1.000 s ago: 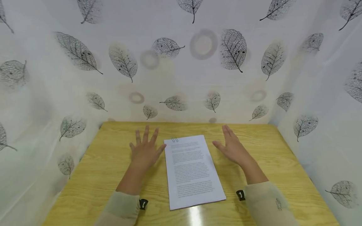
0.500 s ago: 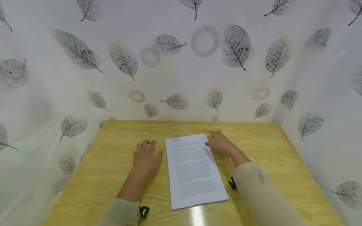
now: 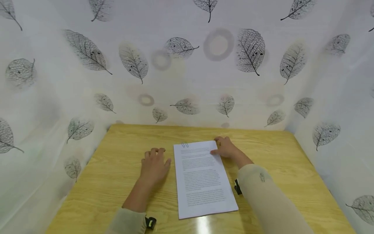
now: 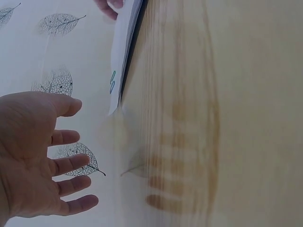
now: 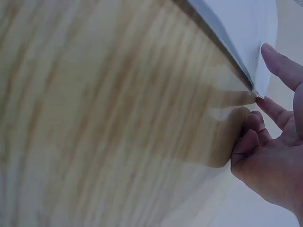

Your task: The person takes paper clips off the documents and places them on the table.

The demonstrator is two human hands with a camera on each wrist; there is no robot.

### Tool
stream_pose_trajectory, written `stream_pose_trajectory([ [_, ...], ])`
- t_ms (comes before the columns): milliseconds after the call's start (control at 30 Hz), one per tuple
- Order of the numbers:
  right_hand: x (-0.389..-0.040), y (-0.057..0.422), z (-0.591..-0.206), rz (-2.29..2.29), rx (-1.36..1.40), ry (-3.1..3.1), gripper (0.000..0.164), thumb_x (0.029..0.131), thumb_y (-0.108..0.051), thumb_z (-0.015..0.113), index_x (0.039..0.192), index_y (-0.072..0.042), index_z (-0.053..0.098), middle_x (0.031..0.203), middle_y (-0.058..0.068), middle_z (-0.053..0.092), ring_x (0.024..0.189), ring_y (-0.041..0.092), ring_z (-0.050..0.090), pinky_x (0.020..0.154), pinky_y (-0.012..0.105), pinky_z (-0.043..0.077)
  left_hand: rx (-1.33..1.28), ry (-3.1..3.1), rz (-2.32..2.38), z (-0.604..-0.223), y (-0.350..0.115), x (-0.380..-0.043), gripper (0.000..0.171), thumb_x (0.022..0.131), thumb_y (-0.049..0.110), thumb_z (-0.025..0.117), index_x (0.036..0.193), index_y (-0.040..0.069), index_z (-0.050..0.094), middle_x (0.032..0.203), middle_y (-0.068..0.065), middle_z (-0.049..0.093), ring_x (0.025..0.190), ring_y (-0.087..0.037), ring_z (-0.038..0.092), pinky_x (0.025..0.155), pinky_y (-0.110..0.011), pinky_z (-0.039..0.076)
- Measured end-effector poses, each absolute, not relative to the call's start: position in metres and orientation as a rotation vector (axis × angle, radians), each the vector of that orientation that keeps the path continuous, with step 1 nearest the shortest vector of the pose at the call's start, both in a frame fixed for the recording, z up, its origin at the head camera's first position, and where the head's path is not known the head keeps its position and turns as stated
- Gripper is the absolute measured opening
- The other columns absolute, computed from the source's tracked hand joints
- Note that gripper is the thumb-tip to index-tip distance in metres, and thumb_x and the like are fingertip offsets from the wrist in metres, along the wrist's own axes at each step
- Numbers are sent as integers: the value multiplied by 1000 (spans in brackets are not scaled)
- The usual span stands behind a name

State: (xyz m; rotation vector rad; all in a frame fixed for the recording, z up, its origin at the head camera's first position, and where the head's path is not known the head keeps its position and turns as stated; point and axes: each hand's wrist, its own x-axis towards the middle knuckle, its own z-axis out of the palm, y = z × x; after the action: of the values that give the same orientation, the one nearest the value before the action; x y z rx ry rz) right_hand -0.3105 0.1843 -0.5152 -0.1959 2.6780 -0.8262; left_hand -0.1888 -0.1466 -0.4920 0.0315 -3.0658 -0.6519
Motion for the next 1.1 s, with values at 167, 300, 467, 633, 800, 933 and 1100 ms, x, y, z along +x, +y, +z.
stream_pose_trajectory([
  [167, -306, 182, -516, -836, -174, 2709, 80, 92, -29, 87, 157, -3, 48, 147, 34, 43, 127, 46, 57, 117, 61, 48, 36, -3056, -674, -492, -145, -189, 64, 108, 42, 63, 162, 13, 45, 159, -23, 51, 147, -52, 46, 114, -70, 45],
  [300, -304, 180, -514, -850, -159, 2721, 72, 92, -22, 86, 148, 1, 49, 141, 30, 47, 119, 39, 58, 111, 54, 51, 33, -3056, -698, -492, -142, -189, 65, 108, 41, 64, 163, 13, 44, 160, -23, 51, 147, -52, 46, 114, -69, 45],
  [467, -301, 180, -514, -945, -148, 2712, 47, 99, -6, 70, 139, 1, 47, 135, 26, 57, 112, 33, 58, 94, 43, 52, 27, -3059, -720, -497, -140, -191, 64, 107, 39, 65, 162, 14, 45, 158, -23, 52, 145, -50, 48, 113, -68, 45],
  [633, -294, 184, -509, -1076, -75, 2686, 32, 103, -1, 61, 134, -2, 52, 119, 19, 60, 99, 28, 58, 76, 30, 48, 8, -3061, -777, -502, -138, -195, 64, 106, 37, 65, 162, 15, 45, 158, -23, 53, 144, -49, 49, 114, -67, 45],
  [800, -286, 193, -502, -1287, -68, 2573, 29, 105, 2, 60, 134, 1, 56, 108, 13, 52, 93, 23, 51, 74, 28, 44, -13, -3062, -837, -503, -134, -202, 63, 107, 38, 64, 162, 15, 44, 158, -22, 54, 143, -47, 51, 116, -66, 45],
  [933, -282, 199, -499, -1423, -67, 2457, 28, 107, 2, 57, 135, 2, 57, 107, 10, 52, 96, 22, 50, 81, 30, 46, -32, -3051, -884, -503, -134, -209, 61, 107, 36, 64, 161, 13, 45, 156, -22, 55, 139, -47, 55, 114, -66, 47],
  [1100, -278, 204, -495, -1527, -66, 2340, 27, 108, 3, 56, 135, 2, 55, 107, 9, 53, 97, 22, 53, 86, 35, 49, -28, -3030, -1040, -503, -132, -222, 58, 108, 35, 61, 160, 14, 45, 156, -18, 55, 143, -44, 53, 118, -63, 46],
])
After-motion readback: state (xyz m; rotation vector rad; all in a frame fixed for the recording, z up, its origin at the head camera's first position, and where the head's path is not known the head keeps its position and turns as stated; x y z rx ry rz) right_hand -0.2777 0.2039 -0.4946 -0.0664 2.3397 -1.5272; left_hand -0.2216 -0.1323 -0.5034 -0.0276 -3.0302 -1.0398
